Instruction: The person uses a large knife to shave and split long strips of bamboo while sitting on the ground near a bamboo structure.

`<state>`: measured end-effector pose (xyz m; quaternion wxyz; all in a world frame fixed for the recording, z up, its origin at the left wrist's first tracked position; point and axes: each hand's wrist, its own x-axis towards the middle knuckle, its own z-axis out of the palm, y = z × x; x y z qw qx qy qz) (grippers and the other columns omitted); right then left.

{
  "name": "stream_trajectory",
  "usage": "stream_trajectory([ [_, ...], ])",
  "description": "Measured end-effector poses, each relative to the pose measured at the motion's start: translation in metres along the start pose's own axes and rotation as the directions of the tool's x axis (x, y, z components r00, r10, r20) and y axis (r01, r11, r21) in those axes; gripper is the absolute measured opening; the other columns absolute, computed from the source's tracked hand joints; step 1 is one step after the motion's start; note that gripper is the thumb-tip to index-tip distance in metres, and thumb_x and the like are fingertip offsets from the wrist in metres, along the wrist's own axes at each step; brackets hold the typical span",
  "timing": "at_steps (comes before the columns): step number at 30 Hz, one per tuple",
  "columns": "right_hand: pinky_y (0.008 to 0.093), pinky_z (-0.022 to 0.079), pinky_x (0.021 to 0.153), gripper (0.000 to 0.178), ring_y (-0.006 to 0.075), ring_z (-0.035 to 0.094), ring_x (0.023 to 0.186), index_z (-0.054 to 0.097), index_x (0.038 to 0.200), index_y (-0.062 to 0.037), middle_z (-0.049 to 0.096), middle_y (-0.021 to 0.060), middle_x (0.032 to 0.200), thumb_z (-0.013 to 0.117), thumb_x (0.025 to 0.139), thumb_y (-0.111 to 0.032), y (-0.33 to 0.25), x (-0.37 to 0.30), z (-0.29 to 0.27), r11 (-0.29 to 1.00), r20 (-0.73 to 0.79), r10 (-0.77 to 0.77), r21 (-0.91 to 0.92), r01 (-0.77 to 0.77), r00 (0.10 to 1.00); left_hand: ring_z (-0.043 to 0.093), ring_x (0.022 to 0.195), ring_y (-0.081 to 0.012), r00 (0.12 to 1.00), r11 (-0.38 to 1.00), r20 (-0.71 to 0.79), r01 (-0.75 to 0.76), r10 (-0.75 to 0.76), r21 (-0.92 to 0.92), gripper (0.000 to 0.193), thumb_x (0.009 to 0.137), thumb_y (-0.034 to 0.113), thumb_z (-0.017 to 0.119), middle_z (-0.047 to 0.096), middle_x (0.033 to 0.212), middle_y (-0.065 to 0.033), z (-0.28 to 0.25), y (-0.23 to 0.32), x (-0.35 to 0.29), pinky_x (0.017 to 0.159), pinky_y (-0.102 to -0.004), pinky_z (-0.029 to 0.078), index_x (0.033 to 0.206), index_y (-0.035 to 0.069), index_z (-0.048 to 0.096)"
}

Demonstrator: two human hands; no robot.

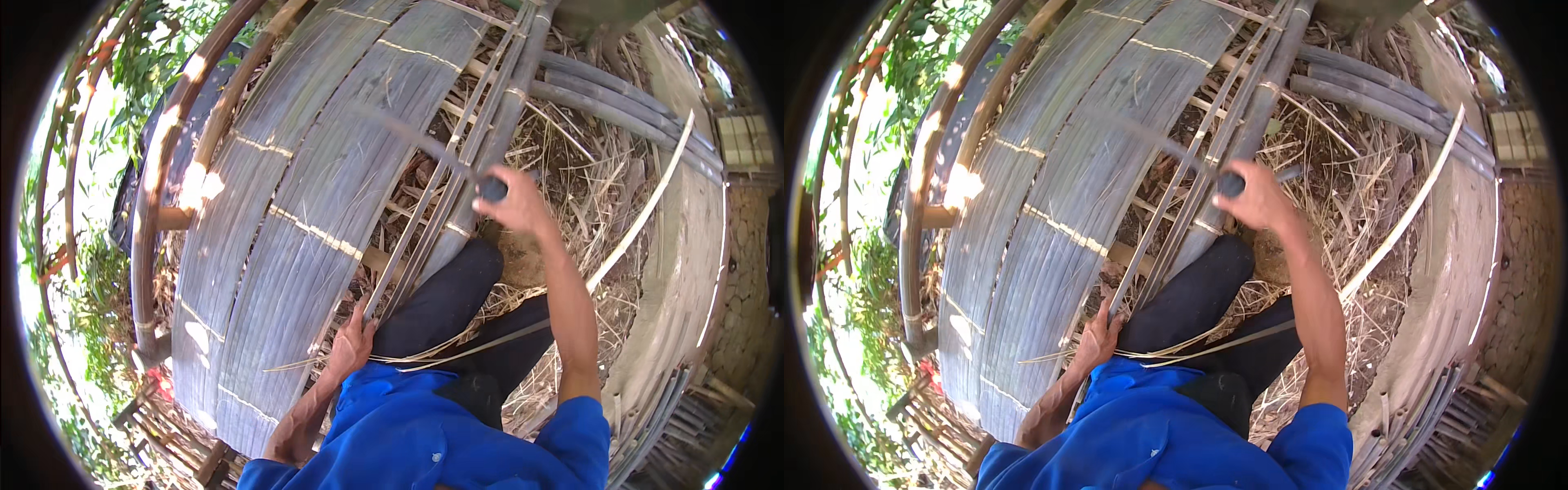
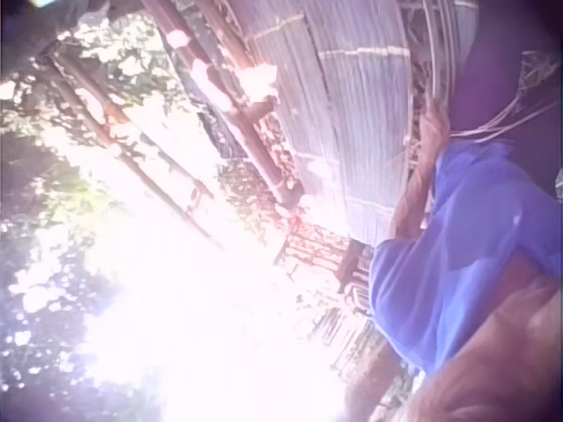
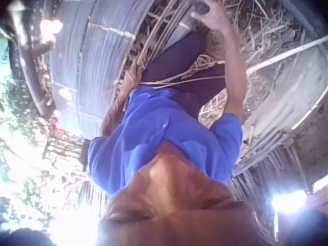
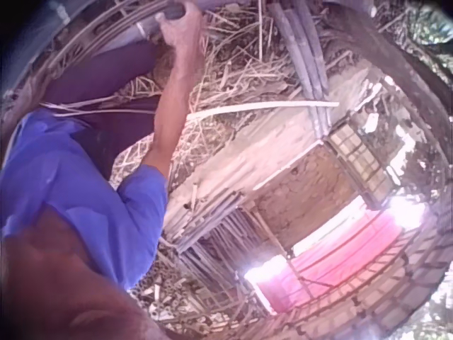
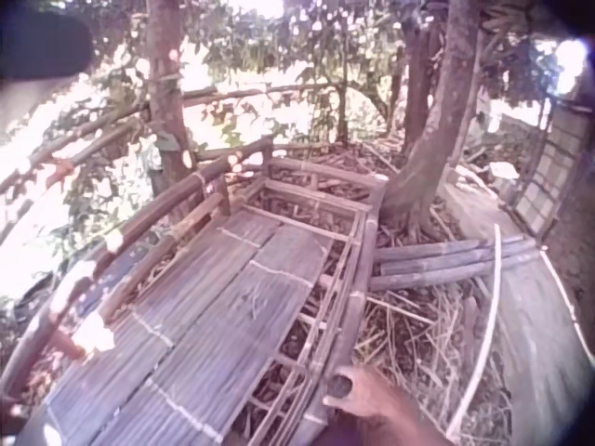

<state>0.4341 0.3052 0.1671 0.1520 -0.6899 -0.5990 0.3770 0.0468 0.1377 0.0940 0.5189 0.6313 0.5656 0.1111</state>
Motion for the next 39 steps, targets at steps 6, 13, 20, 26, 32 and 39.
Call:
stream_trajectory([
  [6,0.0385,0.055,0.079,0.032,0.0189,0.070,0.084,0.071,0.105,-0.0031,0.073,0.0097,0.089,0.082,0.076,-0.012,0.019,-0.031,0.070,0.964,-0.095,-0.103,0.236,0.123,0.990,0.067,0.101,-0.0469,0.992,0.987,-0.032,0.121,-0.119,0.103,0.056,0.101,0.037,0.060,0.069,0.105,-0.0304,0.024,-0.096,0.009,0.087,-0.0526,0.052,0.146,0.006,0.047],
  [13,0.0280,0.053,0.067,0.021,0.0107,0.065,0.071,0.067,0.096,0.0012,0.067,0.0026,0.080,0.081,0.083,-0.008,0.009,-0.060,0.088,0.699,-0.046,0.123,0.713,-0.054,0.991,0.055,0.131,-0.0408,1.000,0.965,-0.014,-0.013,0.009,-0.260,0.056,0.102,0.038,0.057,0.060,0.135,-0.0301,-0.014,-0.019,-0.036,0.109,-0.0447,0.044,0.143,0.000,0.054],
  [20,0.0282,0.057,0.071,0.055,0.0122,0.069,0.074,0.066,0.106,-0.0002,0.072,0.0055,0.088,0.097,0.067,-0.025,-0.006,-0.144,0.060,0.932,0.110,0.112,0.333,-0.143,0.988,0.057,0.129,-0.0422,0.952,0.968,0.205,-0.199,0.227,-0.151,0.064,0.088,0.042,0.074,0.061,0.135,-0.0260,-0.037,0.035,-0.053,0.110,-0.0473,0.045,0.139,0.004,0.061],
  [26,0.0316,0.058,0.076,0.082,0.0184,0.072,0.078,0.063,0.116,0.0027,0.073,0.0143,0.109,0.102,0.053,-0.033,-0.017,-0.235,0.081,0.943,0.193,0.194,0.232,-0.237,0.962,0.072,0.083,-0.0372,0.930,0.942,0.154,-0.328,0.335,-0.067,0.021,0.089,0.007,0.073,0.075,0.091,-0.0168,-0.034,0.052,-0.041,0.078,-0.0415,0.058,0.109,0.001,0.076],
  [32,0.0306,0.056,0.064,0.036,0.0146,0.069,0.065,0.064,0.099,-0.0011,0.072,0.0078,0.075,0.088,0.078,-0.019,-0.033,-0.238,0.124,0.876,0.023,0.216,0.437,-0.204,0.976,0.068,0.097,-0.0359,0.872,0.846,-0.062,-0.487,0.486,-0.218,0.037,0.088,0.009,0.075,0.071,0.108,-0.0191,-0.015,0.143,-0.021,0.088,-0.0424,0.056,0.124,0.003,0.070],
  [39,0.0266,0.047,0.046,0.030,0.0095,0.056,0.049,0.064,0.096,-0.0052,0.062,-0.0001,0.068,0.084,0.086,-0.025,0.010,-0.239,0.003,0.869,-0.374,0.419,0.428,-0.247,0.828,0.062,0.119,-0.0386,0.859,0.909,-0.300,-0.379,0.416,0.175,0.068,0.081,0.013,0.082,0.061,0.133,-0.0216,-0.034,0.074,-0.060,0.098,-0.0463,0.054,0.143,0.004,0.056],
])
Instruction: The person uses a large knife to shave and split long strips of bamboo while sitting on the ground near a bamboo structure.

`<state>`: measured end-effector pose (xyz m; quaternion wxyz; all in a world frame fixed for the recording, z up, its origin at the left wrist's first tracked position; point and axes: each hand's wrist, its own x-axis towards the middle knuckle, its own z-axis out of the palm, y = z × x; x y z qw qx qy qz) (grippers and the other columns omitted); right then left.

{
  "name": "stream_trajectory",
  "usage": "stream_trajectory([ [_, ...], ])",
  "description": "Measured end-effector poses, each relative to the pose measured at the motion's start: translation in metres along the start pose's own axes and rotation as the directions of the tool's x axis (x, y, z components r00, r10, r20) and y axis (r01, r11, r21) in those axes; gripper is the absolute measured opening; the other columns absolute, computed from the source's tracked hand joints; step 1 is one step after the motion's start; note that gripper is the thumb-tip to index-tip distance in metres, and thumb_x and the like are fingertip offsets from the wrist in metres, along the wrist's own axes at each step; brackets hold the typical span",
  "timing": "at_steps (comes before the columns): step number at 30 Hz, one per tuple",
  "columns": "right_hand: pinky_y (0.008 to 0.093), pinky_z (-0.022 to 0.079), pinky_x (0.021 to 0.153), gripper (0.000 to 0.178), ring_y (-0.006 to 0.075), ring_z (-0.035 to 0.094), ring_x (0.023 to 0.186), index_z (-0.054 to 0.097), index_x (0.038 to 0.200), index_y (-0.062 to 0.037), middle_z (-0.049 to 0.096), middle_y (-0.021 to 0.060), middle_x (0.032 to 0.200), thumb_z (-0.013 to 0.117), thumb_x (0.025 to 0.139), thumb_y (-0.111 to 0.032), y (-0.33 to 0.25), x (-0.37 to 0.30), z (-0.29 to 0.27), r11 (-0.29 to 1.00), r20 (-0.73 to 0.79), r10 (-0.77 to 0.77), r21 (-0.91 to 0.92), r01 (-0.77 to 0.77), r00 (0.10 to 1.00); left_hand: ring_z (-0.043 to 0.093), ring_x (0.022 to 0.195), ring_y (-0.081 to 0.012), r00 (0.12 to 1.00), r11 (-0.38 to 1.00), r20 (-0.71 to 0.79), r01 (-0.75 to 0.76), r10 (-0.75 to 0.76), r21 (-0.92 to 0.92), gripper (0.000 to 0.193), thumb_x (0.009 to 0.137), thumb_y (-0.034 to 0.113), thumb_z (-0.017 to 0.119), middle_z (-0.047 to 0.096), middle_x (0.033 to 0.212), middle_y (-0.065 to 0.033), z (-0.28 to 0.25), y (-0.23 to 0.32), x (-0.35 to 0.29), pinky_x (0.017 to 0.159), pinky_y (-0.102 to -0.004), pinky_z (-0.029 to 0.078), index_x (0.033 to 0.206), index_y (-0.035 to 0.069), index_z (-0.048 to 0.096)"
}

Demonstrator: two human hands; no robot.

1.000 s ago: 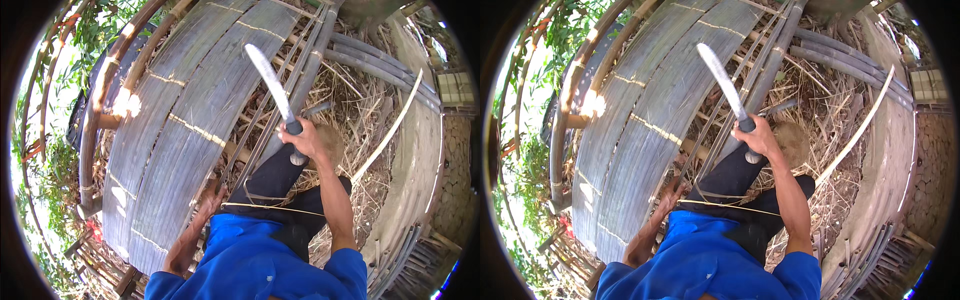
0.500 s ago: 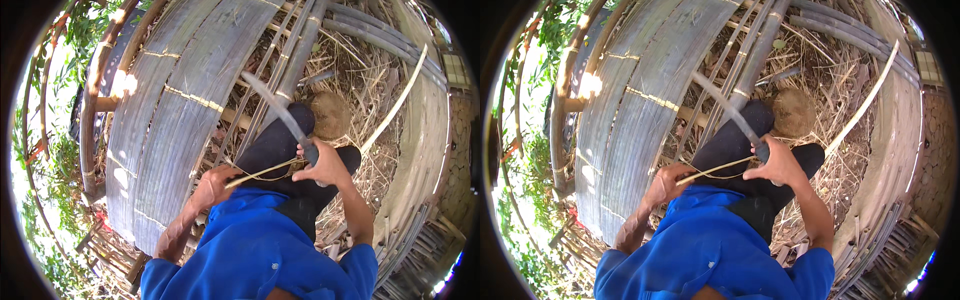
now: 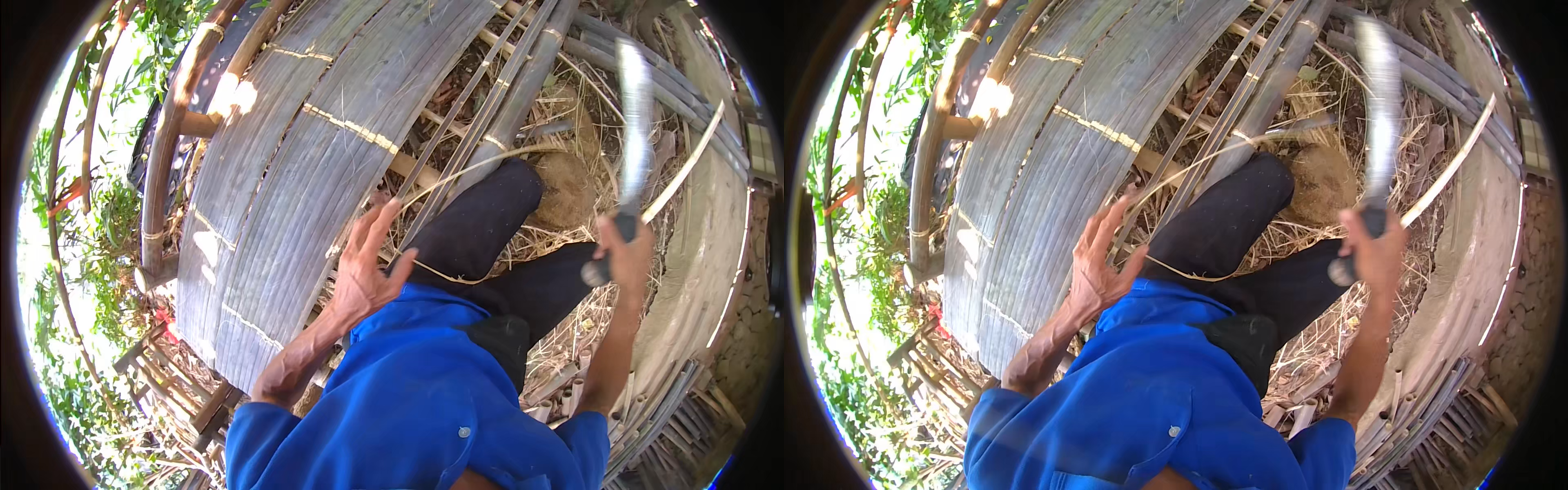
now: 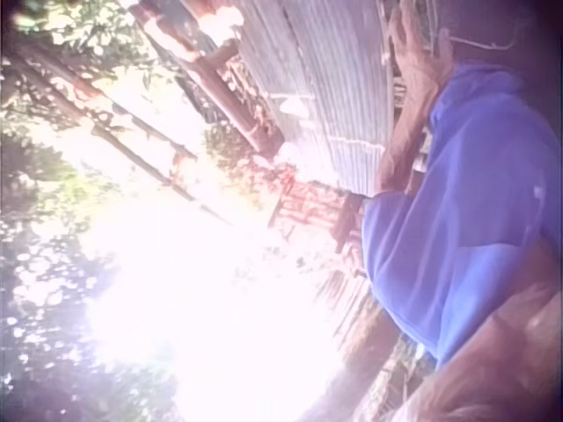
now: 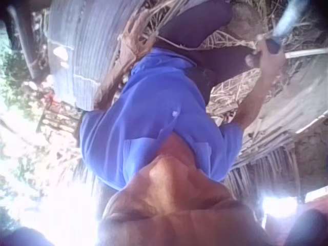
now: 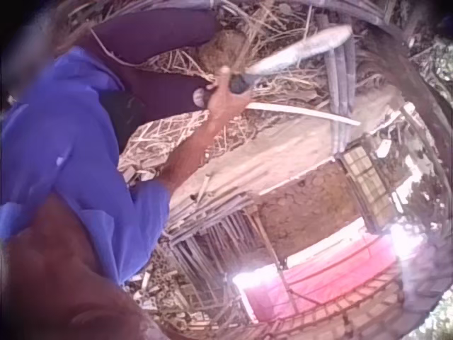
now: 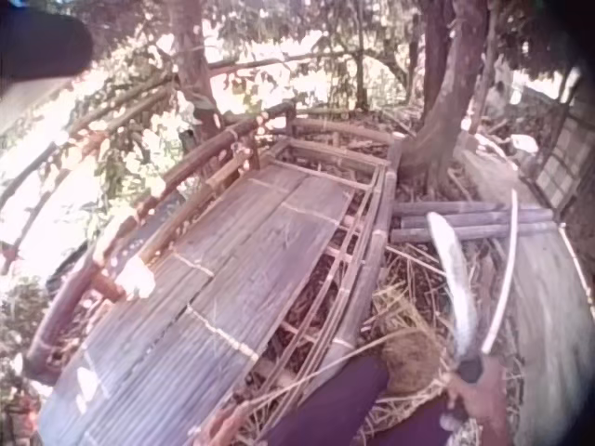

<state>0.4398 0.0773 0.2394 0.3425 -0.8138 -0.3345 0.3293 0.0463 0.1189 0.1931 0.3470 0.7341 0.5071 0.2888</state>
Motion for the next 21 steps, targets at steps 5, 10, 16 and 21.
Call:
stream_trajectory([
  [5,0.0264,0.053,0.053,0.041,0.0153,0.065,0.062,0.065,0.111,0.0037,0.070,0.0110,0.090,0.084,0.089,-0.026,0.029,0.072,-0.160,0.994,-0.592,-0.105,-0.057,0.088,0.799,0.063,0.117,-0.0395,0.967,0.994,0.241,-0.101,0.086,0.048,0.065,0.080,0.018,0.084,0.061,0.132,-0.0224,0.001,-0.040,-0.031,0.099,-0.0451,0.054,0.139,0.004,0.060],
  [10,0.0310,0.065,0.072,0.065,0.0278,0.072,0.097,0.051,0.133,0.0132,0.061,0.0237,0.132,0.084,0.088,-0.018,0.045,0.045,-0.229,0.995,-0.822,-0.062,-0.006,0.101,0.566,0.072,0.097,-0.0330,0.791,0.975,0.574,-0.212,0.212,-0.069,0.072,0.079,0.032,0.087,0.069,0.114,-0.0192,0.037,0.004,0.007,0.085,-0.0404,0.061,0.143,0.013,0.059],
  [16,0.0266,0.062,0.063,0.056,0.0189,0.071,0.094,0.053,0.136,0.0090,0.070,0.0193,0.122,0.079,0.091,-0.013,0.090,0.013,-0.203,0.993,-0.775,-0.046,0.036,0.117,0.630,0.070,0.071,-0.0205,0.515,0.909,0.791,0.055,0.329,-0.413,0.029,0.108,0.025,0.055,0.069,0.075,-0.0105,0.149,0.059,0.062,0.065,-0.0372,0.057,0.122,0.002,0.066],
  [21,0.0255,0.059,0.060,0.052,0.0151,0.069,0.085,0.056,0.135,0.0059,0.071,0.0156,0.118,0.078,0.092,-0.016,0.136,-0.016,-0.199,0.991,-0.770,0.118,0.133,-0.024,0.627,0.075,0.085,-0.0263,0.509,0.332,0.769,0.701,0.386,-0.631,0.039,0.103,0.025,0.063,0.075,0.097,-0.0191,0.200,0.174,0.143,0.071,-0.0362,0.062,0.127,-0.007,0.063],
])
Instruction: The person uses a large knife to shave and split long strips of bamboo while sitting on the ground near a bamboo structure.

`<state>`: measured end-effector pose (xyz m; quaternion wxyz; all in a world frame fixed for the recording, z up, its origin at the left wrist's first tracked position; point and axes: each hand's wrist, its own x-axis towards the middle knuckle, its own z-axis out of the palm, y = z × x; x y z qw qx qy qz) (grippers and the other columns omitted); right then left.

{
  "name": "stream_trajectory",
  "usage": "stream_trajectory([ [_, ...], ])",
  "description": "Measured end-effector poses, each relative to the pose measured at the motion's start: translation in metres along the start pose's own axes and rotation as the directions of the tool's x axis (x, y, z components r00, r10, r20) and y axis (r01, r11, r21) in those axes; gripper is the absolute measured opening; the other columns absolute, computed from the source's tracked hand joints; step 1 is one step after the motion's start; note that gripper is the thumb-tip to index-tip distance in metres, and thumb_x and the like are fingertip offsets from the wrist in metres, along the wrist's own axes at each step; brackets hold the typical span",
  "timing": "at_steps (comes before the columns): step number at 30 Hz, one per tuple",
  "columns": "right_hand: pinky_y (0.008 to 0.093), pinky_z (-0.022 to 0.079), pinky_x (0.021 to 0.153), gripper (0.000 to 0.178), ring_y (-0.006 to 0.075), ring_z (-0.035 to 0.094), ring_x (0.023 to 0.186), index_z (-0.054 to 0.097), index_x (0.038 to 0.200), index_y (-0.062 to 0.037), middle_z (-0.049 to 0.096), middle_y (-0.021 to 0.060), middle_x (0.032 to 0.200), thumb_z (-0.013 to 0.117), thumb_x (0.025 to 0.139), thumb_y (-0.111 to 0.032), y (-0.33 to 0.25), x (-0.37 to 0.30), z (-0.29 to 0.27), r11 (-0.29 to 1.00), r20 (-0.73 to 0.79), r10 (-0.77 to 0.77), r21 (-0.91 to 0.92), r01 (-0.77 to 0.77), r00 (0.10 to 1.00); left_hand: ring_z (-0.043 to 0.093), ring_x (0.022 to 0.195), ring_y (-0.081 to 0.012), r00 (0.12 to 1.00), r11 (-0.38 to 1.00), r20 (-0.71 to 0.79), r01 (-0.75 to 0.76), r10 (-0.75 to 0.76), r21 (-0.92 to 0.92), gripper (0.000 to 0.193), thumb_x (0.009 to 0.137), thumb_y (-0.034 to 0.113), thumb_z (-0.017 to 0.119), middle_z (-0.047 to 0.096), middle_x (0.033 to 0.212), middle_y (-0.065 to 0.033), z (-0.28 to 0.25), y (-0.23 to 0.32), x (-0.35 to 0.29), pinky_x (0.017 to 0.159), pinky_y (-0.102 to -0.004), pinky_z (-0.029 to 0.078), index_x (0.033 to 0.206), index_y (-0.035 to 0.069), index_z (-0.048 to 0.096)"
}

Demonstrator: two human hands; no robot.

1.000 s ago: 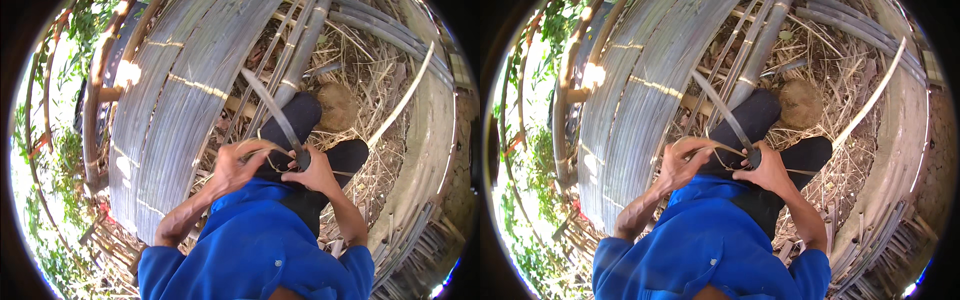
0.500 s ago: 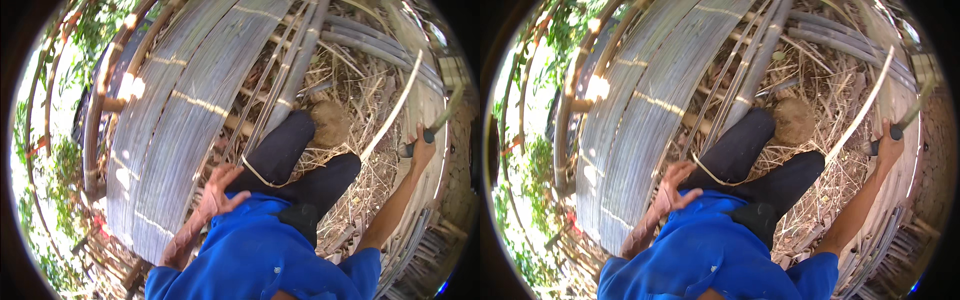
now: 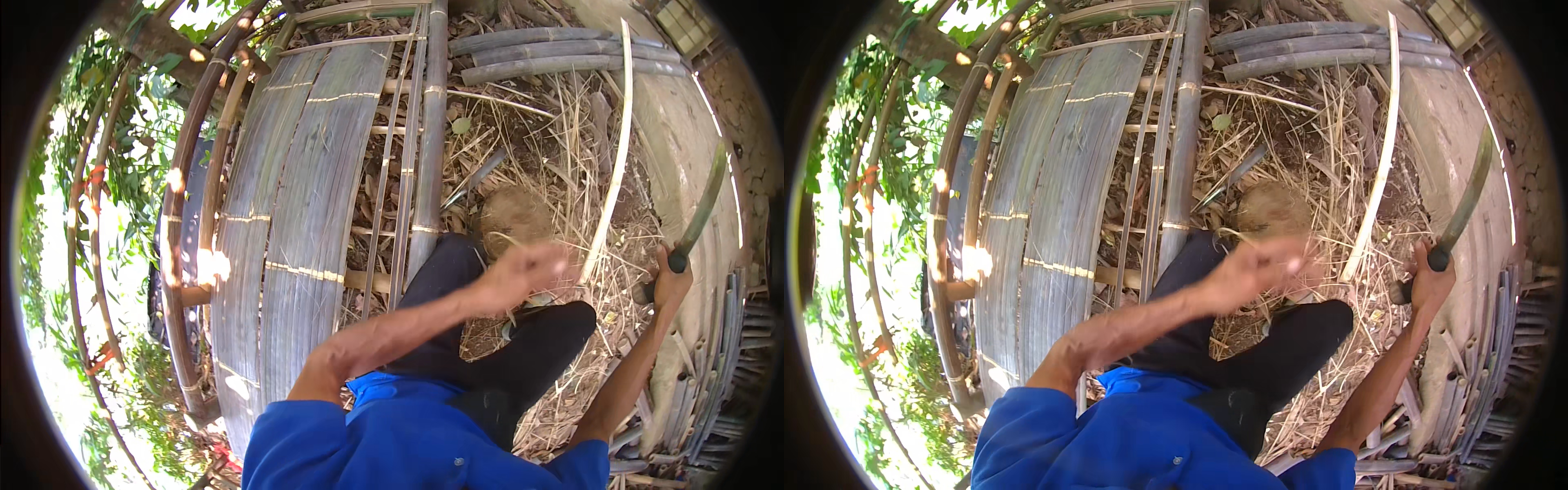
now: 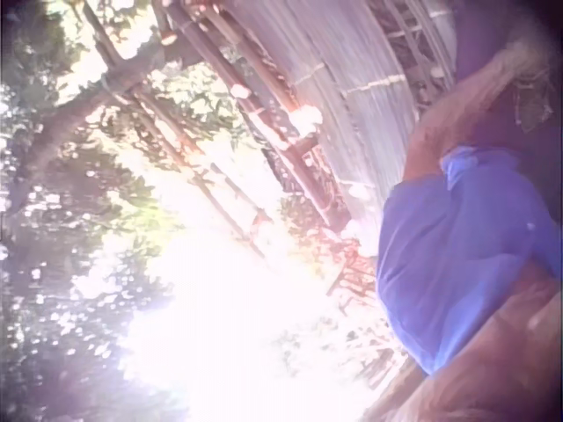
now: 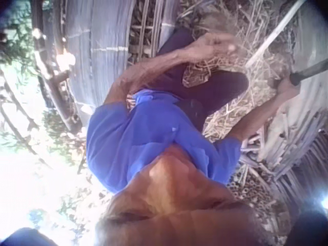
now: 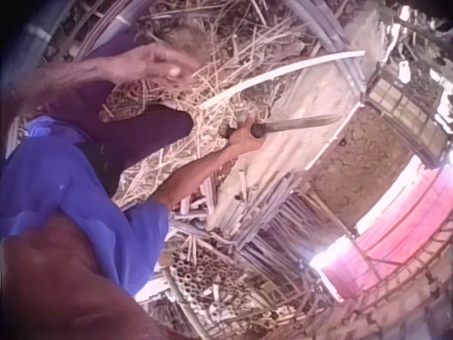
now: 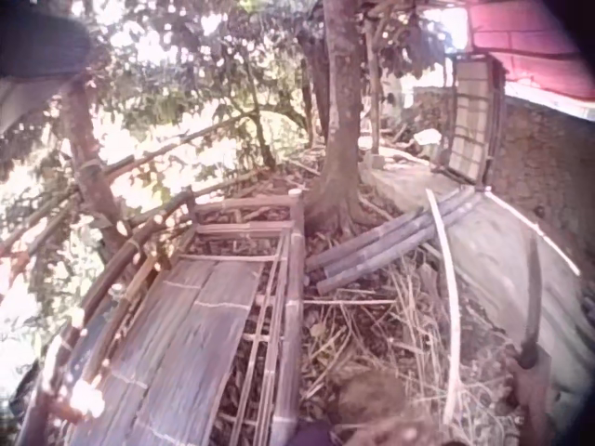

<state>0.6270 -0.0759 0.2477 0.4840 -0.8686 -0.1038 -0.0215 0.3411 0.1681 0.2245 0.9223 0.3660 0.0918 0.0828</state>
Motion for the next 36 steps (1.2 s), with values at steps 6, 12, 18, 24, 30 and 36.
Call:
stream_trajectory([
  [6,0.0263,0.056,0.055,0.045,0.0123,0.062,0.073,0.062,0.127,0.0032,0.065,0.0062,0.098,0.079,0.092,-0.019,0.041,-0.034,-0.022,0.981,-0.024,0.162,-0.102,-0.164,0.986,0.076,0.088,-0.0309,0.921,0.057,-0.363,0.358,0.144,0.932,0.044,0.090,0.041,0.077,0.076,0.095,-0.0174,-0.110,0.112,0.019,0.072,-0.0461,0.060,0.113,0.003,0.073],
  [12,0.0252,0.050,0.047,0.036,0.0102,0.057,0.060,0.063,0.118,-0.0011,0.059,0.0023,0.090,0.079,0.090,-0.018,0.069,-0.103,-0.015,0.949,-0.006,0.311,-0.043,-0.311,0.950,0.074,0.084,-0.0397,0.772,-0.521,-0.534,0.630,0.344,0.576,0.036,0.084,0.031,0.072,0.074,0.089,-0.0210,-0.235,0.072,-0.106,0.073,-0.0494,0.060,0.103,0.003,0.058],
  [18,0.0271,0.050,0.043,0.038,0.0134,0.061,0.053,0.062,0.120,-0.0008,0.061,0.0042,0.085,0.079,0.089,-0.014,0.050,-0.160,-0.004,0.939,0.013,0.342,0.047,-0.342,0.940,0.073,0.078,-0.0449,0.739,-0.470,-0.540,0.674,0.403,0.570,0.030,0.082,0.020,0.067,0.072,0.083,-0.0244,-0.265,0.043,-0.152,0.071,-0.0527,0.059,0.104,0.001,0.057],
  [24,0.0256,0.049,0.044,0.034,0.0137,0.063,0.055,0.062,0.116,0.0021,0.064,0.0058,0.085,0.078,0.089,-0.013,0.030,-0.178,-0.010,0.952,0.023,0.288,0.103,-0.289,0.957,0.065,0.053,-0.0304,0.708,0.257,-0.460,0.382,0.537,0.888,0.027,0.097,0.021,0.058,0.068,0.073,-0.0176,-0.298,0.078,-0.169,0.056,-0.0457,0.054,0.107,-0.003,0.066],
  [30,0.0244,0.048,0.047,0.024,0.0114,0.061,0.055,0.061,0.106,0.0002,0.064,0.0047,0.075,0.077,0.092,-0.012,0.008,-0.191,0.021,0.930,0.109,0.222,0.276,-0.244,0.969,0.050,0.049,-0.0091,0.604,0.566,-0.626,0.323,0.493,0.759,0.035,0.106,0.025,0.050,0.056,0.066,-0.0011,-0.228,0.192,-0.155,0.040,-0.0276,0.040,0.125,0.000,0.067],
  [36,0.0249,0.045,0.045,0.024,0.0102,0.057,0.051,0.060,0.098,-0.0032,0.063,0.0039,0.071,0.080,0.091,-0.015,-0.017,-0.196,0.065,0.850,0.159,0.191,0.467,-0.244,0.969,0.042,0.047,-0.0061,0.776,0.530,-0.564,0.363,0.283,0.766,0.031,0.106,0.031,0.056,0.053,0.067,0.0028,-0.135,0.244,-0.116,0.039,-0.0248,0.032,0.112,0.004,0.070],
])
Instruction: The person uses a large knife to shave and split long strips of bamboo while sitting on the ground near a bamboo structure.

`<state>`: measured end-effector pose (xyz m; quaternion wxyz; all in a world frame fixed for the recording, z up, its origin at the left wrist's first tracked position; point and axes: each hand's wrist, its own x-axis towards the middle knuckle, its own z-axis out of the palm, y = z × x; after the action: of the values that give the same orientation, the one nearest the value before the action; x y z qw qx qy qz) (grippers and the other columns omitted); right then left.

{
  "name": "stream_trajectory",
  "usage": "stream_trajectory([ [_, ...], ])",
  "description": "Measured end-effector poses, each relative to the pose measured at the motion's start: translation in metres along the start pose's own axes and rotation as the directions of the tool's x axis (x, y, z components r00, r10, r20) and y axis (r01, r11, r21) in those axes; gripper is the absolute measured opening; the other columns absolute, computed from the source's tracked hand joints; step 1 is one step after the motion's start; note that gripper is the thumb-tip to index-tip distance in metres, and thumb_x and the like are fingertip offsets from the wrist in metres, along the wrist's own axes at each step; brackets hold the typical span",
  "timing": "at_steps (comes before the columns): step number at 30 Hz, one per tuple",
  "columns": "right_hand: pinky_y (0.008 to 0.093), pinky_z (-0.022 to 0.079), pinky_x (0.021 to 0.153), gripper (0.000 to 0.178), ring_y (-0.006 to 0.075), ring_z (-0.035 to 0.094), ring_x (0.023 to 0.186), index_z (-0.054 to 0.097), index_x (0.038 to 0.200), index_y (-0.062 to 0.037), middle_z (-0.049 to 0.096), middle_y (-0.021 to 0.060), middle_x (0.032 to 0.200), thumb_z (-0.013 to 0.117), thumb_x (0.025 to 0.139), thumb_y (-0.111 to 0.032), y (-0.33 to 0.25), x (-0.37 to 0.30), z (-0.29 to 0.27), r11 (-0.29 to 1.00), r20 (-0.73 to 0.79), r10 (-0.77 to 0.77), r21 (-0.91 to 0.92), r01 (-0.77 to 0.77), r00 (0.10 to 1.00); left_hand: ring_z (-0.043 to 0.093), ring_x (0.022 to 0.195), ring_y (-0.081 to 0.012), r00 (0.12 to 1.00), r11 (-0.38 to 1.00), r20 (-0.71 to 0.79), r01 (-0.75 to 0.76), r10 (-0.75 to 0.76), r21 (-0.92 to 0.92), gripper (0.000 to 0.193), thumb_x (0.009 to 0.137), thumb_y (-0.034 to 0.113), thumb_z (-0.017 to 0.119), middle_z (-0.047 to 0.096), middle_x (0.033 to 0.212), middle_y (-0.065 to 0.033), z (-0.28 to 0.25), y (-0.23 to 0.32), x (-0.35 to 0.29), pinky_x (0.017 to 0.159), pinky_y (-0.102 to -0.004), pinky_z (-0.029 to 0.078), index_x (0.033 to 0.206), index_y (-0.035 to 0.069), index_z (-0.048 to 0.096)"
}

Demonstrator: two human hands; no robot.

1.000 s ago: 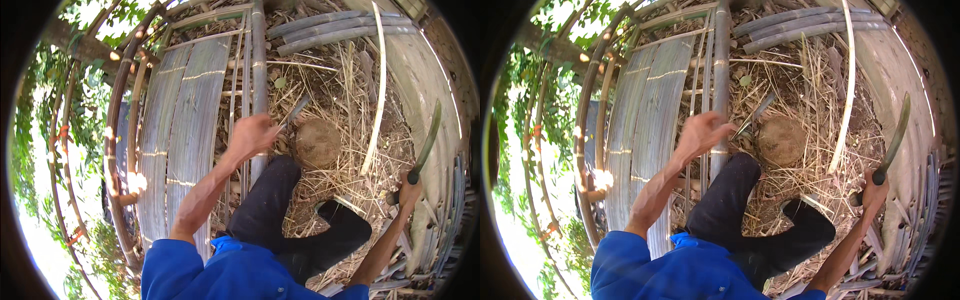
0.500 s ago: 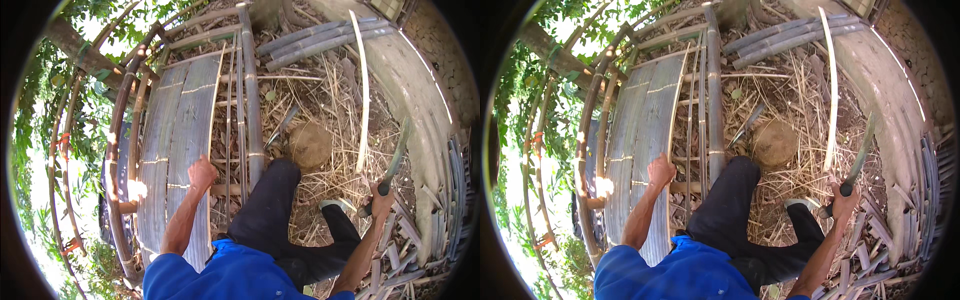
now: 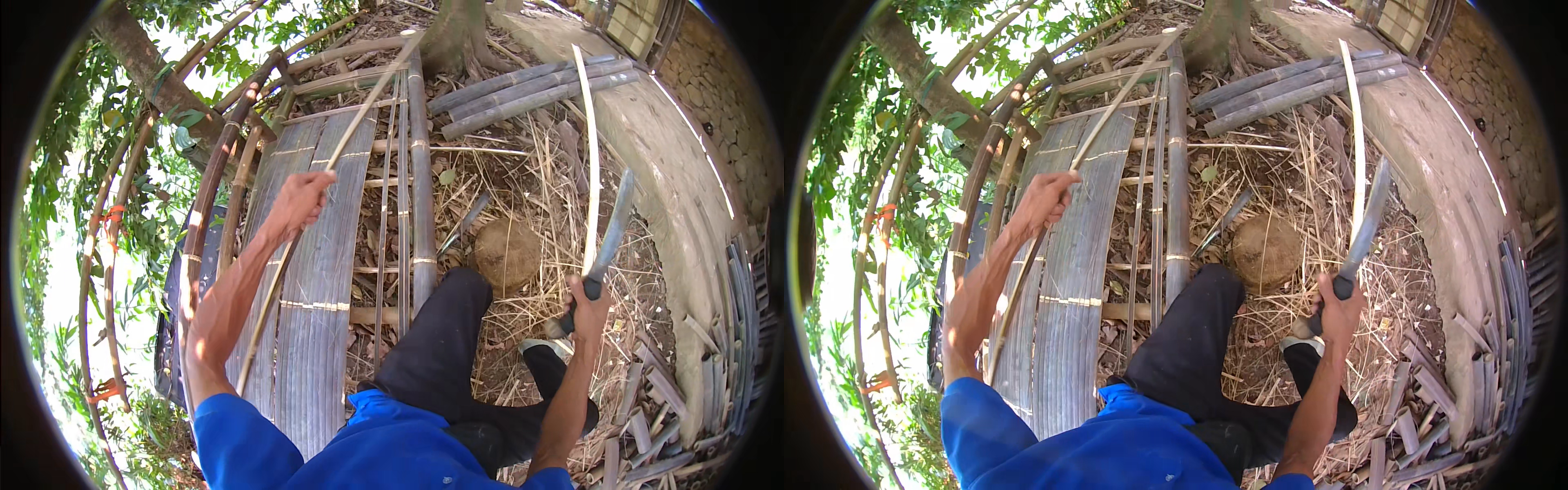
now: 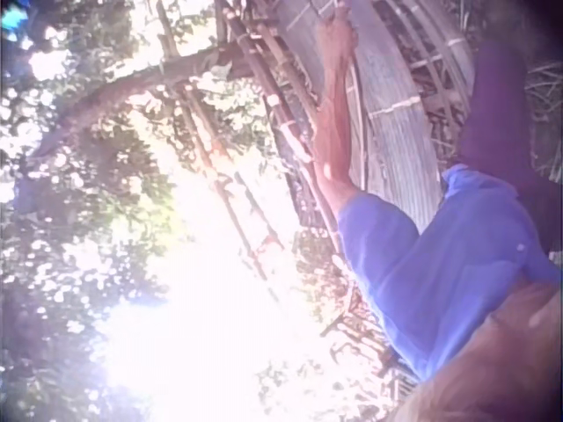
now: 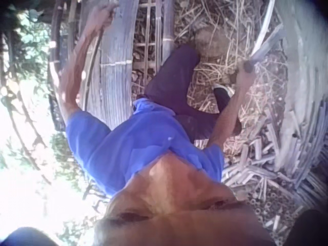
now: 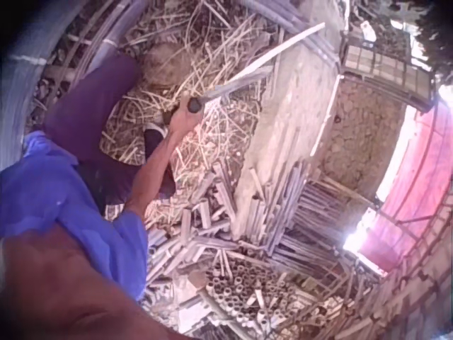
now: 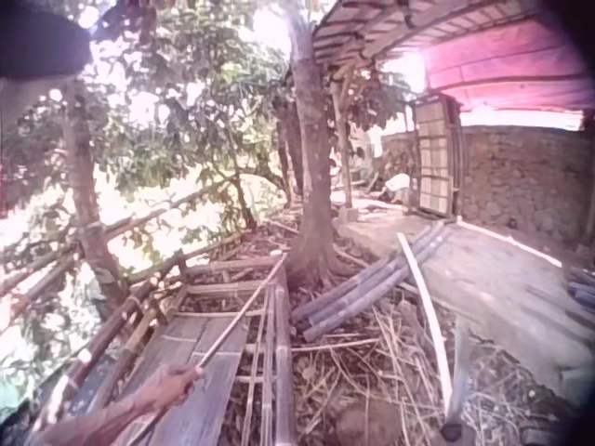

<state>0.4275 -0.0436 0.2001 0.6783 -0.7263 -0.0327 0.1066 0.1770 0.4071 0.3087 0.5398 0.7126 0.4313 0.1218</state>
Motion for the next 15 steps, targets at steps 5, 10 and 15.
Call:
stream_trajectory([
  [5,0.0266,0.052,0.047,0.032,0.0134,0.063,0.059,0.062,0.100,-0.0019,0.066,0.0058,0.078,0.081,0.092,-0.027,-0.005,-0.001,0.049,0.986,-0.008,-0.028,0.164,0.028,1.000,0.052,0.054,-0.0099,0.906,0.848,0.342,-0.374,0.249,0.375,0.030,0.104,0.030,0.061,0.056,0.062,-0.0020,0.047,-0.005,-0.030,0.047,-0.0323,0.042,0.108,0.004,0.074],
  [10,0.0273,0.054,0.050,0.030,0.0138,0.064,0.063,0.064,0.102,0.0003,0.066,0.0063,0.081,0.080,0.093,-0.024,0.009,-0.005,0.073,0.957,-0.144,-0.048,0.277,0.087,0.988,0.063,0.066,-0.0248,0.688,0.637,0.620,-0.678,0.377,0.366,0.029,0.103,0.023,0.062,0.065,0.075,-0.0142,0.079,-0.029,-0.065,0.063,-0.0411,0.052,0.121,0.003,0.071],
  [15,0.0301,0.053,0.052,0.024,0.0144,0.060,0.061,0.059,0.095,-0.0032,0.064,0.0067,0.077,0.081,0.089,-0.006,0.019,-0.022,0.078,0.882,-0.337,-0.074,0.417,0.220,0.938,0.066,0.072,-0.0348,0.328,0.109,0.313,-0.825,0.891,0.554,0.030,0.097,0.023,0.069,0.071,0.086,-0.0189,0.089,-0.047,-0.073,0.071,-0.0436,0.055,0.119,0.003,0.071],
])
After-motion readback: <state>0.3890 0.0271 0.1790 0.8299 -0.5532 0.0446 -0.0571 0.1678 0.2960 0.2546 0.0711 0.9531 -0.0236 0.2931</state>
